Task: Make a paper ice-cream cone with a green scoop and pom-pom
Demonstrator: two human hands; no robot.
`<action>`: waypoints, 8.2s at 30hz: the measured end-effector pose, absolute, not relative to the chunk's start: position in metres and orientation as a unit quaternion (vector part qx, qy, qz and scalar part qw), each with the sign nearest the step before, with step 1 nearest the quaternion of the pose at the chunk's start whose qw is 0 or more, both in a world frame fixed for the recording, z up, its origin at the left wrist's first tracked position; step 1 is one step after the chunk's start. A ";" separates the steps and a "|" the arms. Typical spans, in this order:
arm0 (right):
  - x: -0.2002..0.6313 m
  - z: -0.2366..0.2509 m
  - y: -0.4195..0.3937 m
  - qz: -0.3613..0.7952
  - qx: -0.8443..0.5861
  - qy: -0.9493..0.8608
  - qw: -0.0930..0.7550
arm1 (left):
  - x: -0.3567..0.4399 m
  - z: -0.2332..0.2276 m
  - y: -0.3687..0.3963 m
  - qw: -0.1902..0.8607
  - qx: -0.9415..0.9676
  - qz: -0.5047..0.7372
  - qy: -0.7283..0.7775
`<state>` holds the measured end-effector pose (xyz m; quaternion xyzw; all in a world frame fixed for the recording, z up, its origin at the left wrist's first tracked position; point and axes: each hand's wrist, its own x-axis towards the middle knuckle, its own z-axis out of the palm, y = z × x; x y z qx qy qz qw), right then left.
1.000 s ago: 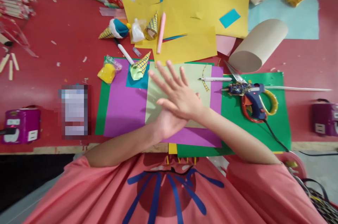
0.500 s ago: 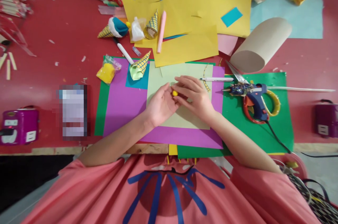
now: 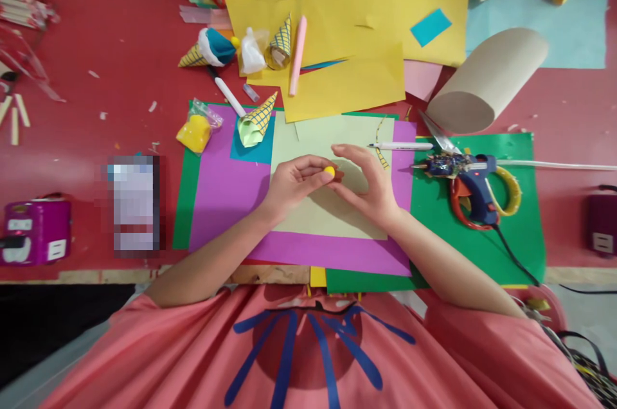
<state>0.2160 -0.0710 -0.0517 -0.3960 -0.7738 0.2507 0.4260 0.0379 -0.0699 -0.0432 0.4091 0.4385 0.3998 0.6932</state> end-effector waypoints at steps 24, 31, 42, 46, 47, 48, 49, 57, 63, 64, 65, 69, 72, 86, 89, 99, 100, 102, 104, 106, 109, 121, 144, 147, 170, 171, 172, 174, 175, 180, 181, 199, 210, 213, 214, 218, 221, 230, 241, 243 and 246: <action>0.220 -0.051 -0.070 0.287 -0.409 -0.728 0.470 | 0.019 -0.026 -0.071 0.609 0.480 0.415 0.476; 0.220 -0.058 -0.073 0.381 -0.451 -0.656 0.470 | -0.062 0.004 -0.028 0.257 0.730 0.310 0.552; 0.220 -0.049 -0.070 0.499 -0.450 -0.570 0.474 | -0.069 -0.015 0.016 0.319 0.787 0.177 0.498; 0.218 -0.046 -0.069 0.579 -0.437 -0.495 0.478 | -0.054 -0.009 0.004 0.149 0.849 0.262 0.434; 0.217 -0.045 -0.069 0.611 -0.424 -0.466 0.479 | -0.048 -0.009 -0.002 0.118 0.857 0.302 0.401; 0.217 -0.045 -0.068 0.642 -0.412 -0.436 0.478 | -0.041 -0.010 -0.008 0.115 0.858 0.330 0.377; 0.216 -0.044 -0.068 0.671 -0.400 -0.407 0.474 | -0.034 -0.012 -0.015 0.142 0.848 0.359 0.363; 0.216 -0.044 -0.065 0.766 -0.357 -0.285 0.451 | -0.006 -0.025 -0.044 0.315 0.709 0.391 0.496; 0.216 -0.050 -0.063 0.769 -0.339 -0.278 0.465 | 0.011 -0.022 -0.055 0.197 0.784 0.126 0.575; 0.216 -0.051 -0.062 0.772 -0.337 -0.279 0.461 | 0.012 -0.022 -0.055 0.191 0.797 0.109 0.562; 0.216 -0.051 -0.062 0.774 -0.336 -0.279 0.458 | 0.013 -0.022 -0.055 0.183 0.811 0.095 0.548; 0.214 -0.052 -0.061 0.765 -0.355 -0.269 0.465 | 0.006 -0.020 -0.051 0.173 0.860 0.022 0.479; 0.214 -0.053 -0.059 0.767 -0.365 -0.246 0.467 | 0.000 -0.017 -0.049 0.206 0.853 0.008 0.480; 0.214 -0.053 -0.060 0.768 -0.346 -0.249 0.478 | 0.002 -0.034 -0.051 0.817 0.429 0.161 0.349; 0.215 -0.052 -0.059 0.764 -0.362 -0.263 0.465 | 0.004 -0.034 -0.053 0.839 0.398 0.177 0.326; 0.216 -0.052 -0.061 0.748 -0.374 -0.272 0.476 | 0.004 -0.037 -0.054 0.808 0.439 0.191 0.343; 0.216 -0.052 -0.061 0.744 -0.379 -0.278 0.475 | 0.004 -0.037 -0.054 0.805 0.441 0.194 0.346; 0.216 -0.052 -0.062 0.735 -0.387 -0.290 0.475 | 0.004 -0.037 -0.054 0.803 0.441 0.195 0.351; 0.216 -0.052 -0.062 0.730 -0.387 -0.297 0.478 | 0.005 -0.037 -0.054 0.802 0.442 0.193 0.354; 0.216 -0.053 -0.062 0.729 -0.382 -0.303 0.481 | 0.005 -0.036 -0.053 0.800 0.443 0.192 0.356; 0.216 -0.054 -0.063 0.725 -0.385 -0.307 0.481 | 0.005 -0.035 -0.053 0.797 0.447 0.190 0.358; 0.214 -0.053 -0.064 0.718 -0.386 -0.313 0.488 | 0.007 -0.034 -0.053 0.801 0.444 0.179 0.361; 0.214 -0.056 -0.065 0.703 -0.404 -0.336 0.479 | 0.008 -0.030 -0.052 0.788 0.456 0.163 0.381; 0.214 -0.057 -0.065 0.695 -0.410 -0.344 0.480 | 0.009 -0.026 -0.052 0.785 0.454 0.157 0.391; 0.215 -0.059 -0.064 0.677 -0.412 -0.353 0.497 | 0.008 -0.035 -0.054 0.784 0.457 0.182 0.379; 0.215 -0.059 -0.064 0.676 -0.413 -0.354 0.497 | 0.008 -0.035 -0.054 0.785 0.456 0.181 0.379; 0.215 -0.059 -0.064 0.674 -0.414 -0.357 0.497 | 0.008 -0.035 -0.054 0.785 0.456 0.181 0.378; 0.215 -0.058 -0.064 0.670 -0.408 -0.361 0.504 | 0.007 -0.036 -0.054 0.787 0.453 0.185 0.375; 0.215 -0.057 -0.064 0.670 -0.401 -0.361 0.510 | 0.007 -0.037 -0.054 0.789 0.451 0.188 0.372; 0.218 -0.057 -0.063 0.664 -0.375 -0.394 0.512 | 0.005 -0.042 -0.054 0.801 0.448 0.203 0.340; 0.219 -0.057 -0.063 0.654 -0.379 -0.411 0.509 | 0.005 -0.043 -0.054 0.805 0.447 0.204 0.333; 0.221 -0.057 -0.063 0.593 -0.415 -0.495 0.482 | 0.004 -0.043 -0.053 0.808 0.438 0.198 0.340; 0.220 -0.055 -0.063 0.587 -0.419 -0.490 0.490 | 0.004 -0.043 -0.053 0.801 0.448 0.193 0.348; 0.221 -0.055 -0.063 0.611 -0.419 -0.459 0.490 | 0.004 -0.043 -0.053 0.802 0.445 0.198 0.346; 0.221 -0.055 -0.063 0.611 -0.425 -0.456 0.488 | 0.004 -0.044 -0.053 0.803 0.444 0.197 0.346; 0.219 -0.052 -0.063 0.586 -0.454 -0.462 0.486 | 0.005 -0.043 -0.053 0.801 0.445 0.194 0.350; 0.218 -0.052 -0.064 0.571 -0.462 -0.465 0.494 | 0.006 -0.041 -0.054 0.793 0.453 0.189 0.361; 0.219 -0.054 -0.064 0.557 -0.445 -0.494 0.498 | 0.007 -0.039 -0.054 0.793 0.450 0.193 0.361; 0.218 -0.050 -0.066 0.576 -0.472 -0.475 0.469 | 0.007 -0.039 -0.054 0.792 0.457 0.199 0.352; 0.218 -0.050 -0.066 0.577 -0.467 -0.478 0.469 | 0.006 -0.040 -0.054 0.791 0.456 0.197 0.357; 0.218 -0.052 -0.066 0.576 -0.460 -0.477 0.479 | 0.006 -0.043 -0.055 0.798 0.443 0.203 0.356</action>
